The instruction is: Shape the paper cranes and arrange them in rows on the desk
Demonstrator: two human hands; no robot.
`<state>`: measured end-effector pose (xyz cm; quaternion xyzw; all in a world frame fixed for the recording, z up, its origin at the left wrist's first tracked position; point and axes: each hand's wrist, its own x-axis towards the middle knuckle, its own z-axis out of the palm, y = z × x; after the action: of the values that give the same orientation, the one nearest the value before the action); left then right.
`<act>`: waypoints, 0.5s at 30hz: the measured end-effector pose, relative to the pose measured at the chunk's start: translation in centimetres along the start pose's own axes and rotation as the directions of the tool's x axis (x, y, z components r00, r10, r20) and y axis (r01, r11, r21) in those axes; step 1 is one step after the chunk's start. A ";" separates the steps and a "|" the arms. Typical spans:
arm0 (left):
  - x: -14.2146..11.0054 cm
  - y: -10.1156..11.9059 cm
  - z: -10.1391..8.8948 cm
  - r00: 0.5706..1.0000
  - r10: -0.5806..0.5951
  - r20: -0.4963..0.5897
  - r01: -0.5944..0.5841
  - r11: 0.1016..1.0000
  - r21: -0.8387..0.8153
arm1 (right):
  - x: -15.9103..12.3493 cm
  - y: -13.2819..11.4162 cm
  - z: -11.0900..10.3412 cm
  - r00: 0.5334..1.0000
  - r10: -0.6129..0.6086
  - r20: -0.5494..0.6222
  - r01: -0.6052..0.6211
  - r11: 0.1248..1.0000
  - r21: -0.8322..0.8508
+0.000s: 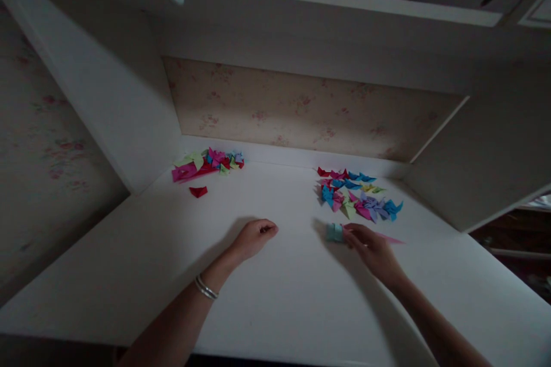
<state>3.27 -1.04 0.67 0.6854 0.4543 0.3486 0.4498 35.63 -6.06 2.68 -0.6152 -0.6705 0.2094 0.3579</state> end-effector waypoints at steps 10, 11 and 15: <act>-0.2 -0.2 0.0 0.999 0.013 -0.031 -0.018 0.988 -0.154 | 3.3 -11.6 15.7 0.989 0.104 0.102 -0.146 0.693 0.706; -0.2 -0.4 0.1 0.999 -0.003 -0.052 -0.007 0.982 -0.188 | 3.6 -11.5 16.3 0.990 0.111 0.088 -0.141 0.694 0.706; 0.0 -0.9 0.3 0.997 -0.044 -0.067 0.029 0.978 -0.208 | 3.5 -10.5 17.1 0.992 0.103 0.079 -0.129 0.711 0.691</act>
<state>3.22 -0.91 -0.28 0.6135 0.4439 0.4098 0.5086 15.96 -1.51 -0.24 -0.4733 -0.5093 0.4781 0.5367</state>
